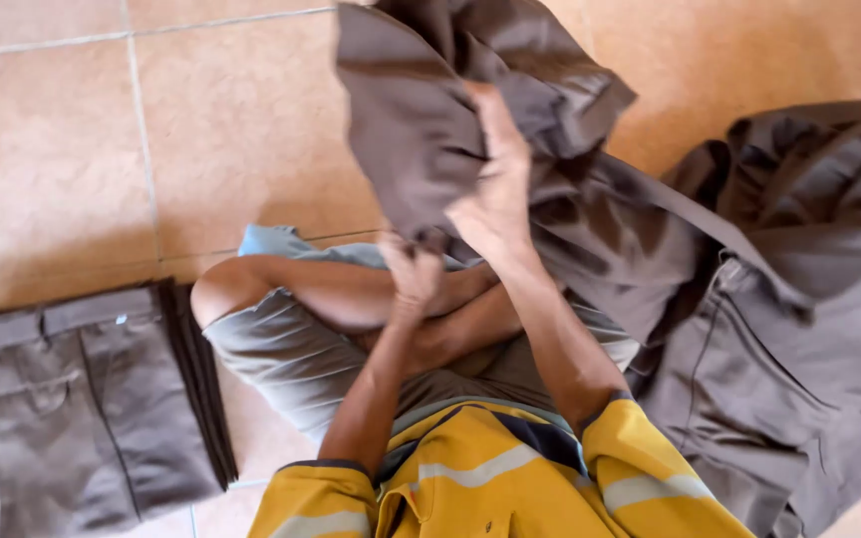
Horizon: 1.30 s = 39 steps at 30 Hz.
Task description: The person sits cross-legged on a tiled floor and folds brown trousers by hand. They smooth the fabric, fold the legs together, and then fold the garment in half before placing it on a growing stack to the left.
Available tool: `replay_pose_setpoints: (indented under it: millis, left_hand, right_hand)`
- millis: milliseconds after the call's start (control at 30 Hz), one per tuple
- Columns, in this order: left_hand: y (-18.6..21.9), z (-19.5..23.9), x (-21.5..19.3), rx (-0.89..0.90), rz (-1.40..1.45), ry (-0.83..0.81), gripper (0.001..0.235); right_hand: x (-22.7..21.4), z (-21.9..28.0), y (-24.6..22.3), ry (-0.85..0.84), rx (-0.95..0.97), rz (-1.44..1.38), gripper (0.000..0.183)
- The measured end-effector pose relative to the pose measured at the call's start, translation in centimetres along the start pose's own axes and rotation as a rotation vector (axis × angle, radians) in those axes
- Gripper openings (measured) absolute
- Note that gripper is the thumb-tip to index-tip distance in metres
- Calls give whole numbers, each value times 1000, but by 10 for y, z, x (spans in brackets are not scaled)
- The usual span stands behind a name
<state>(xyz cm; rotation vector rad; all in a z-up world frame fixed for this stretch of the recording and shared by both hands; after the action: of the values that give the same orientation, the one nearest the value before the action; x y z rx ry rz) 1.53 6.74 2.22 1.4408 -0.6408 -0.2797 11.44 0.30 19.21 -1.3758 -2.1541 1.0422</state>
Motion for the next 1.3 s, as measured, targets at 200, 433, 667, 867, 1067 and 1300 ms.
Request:
replay_pose_setpoints:
  millis: [200,433,667,867,1067,1300]
  left_hand:
    - [-4,-80,-155,-316,-259,452,41]
    - [-88,-80,-194,-327,-616,581,105]
    - [-106,-103,-188,-434,-712,672,141]
    - [-147,-122,-189,-466,-697,616,143]
    - [-193,-136,-187,-485,-670,173,59]
    - [-34,-93,-142,-962,-561,-480,27]
  right_hand:
    - [42,28,23,-685,-198,89,75]
    - [-4,106,163,-1203,572,950,124]
    - [80,143,236,-1079,517,902,133]
    - [136,271,344,-890,-194,750,73]
    - [131,261,235,-928,-73,533,39]
    - [50,186,65,-1073,-161,115,60]
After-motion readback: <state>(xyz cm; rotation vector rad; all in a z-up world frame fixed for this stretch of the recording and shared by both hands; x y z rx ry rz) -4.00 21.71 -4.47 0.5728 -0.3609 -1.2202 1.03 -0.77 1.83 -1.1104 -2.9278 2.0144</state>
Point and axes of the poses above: each hand's wrist, its own z-axis away from the middle knuckle, its own x-axis out of the palm, y = z × x, the point moved 5 cm from there along -z, towards the middle knuckle, and after that the axes turned 13 degrees about -x, right-handed, at the moved point
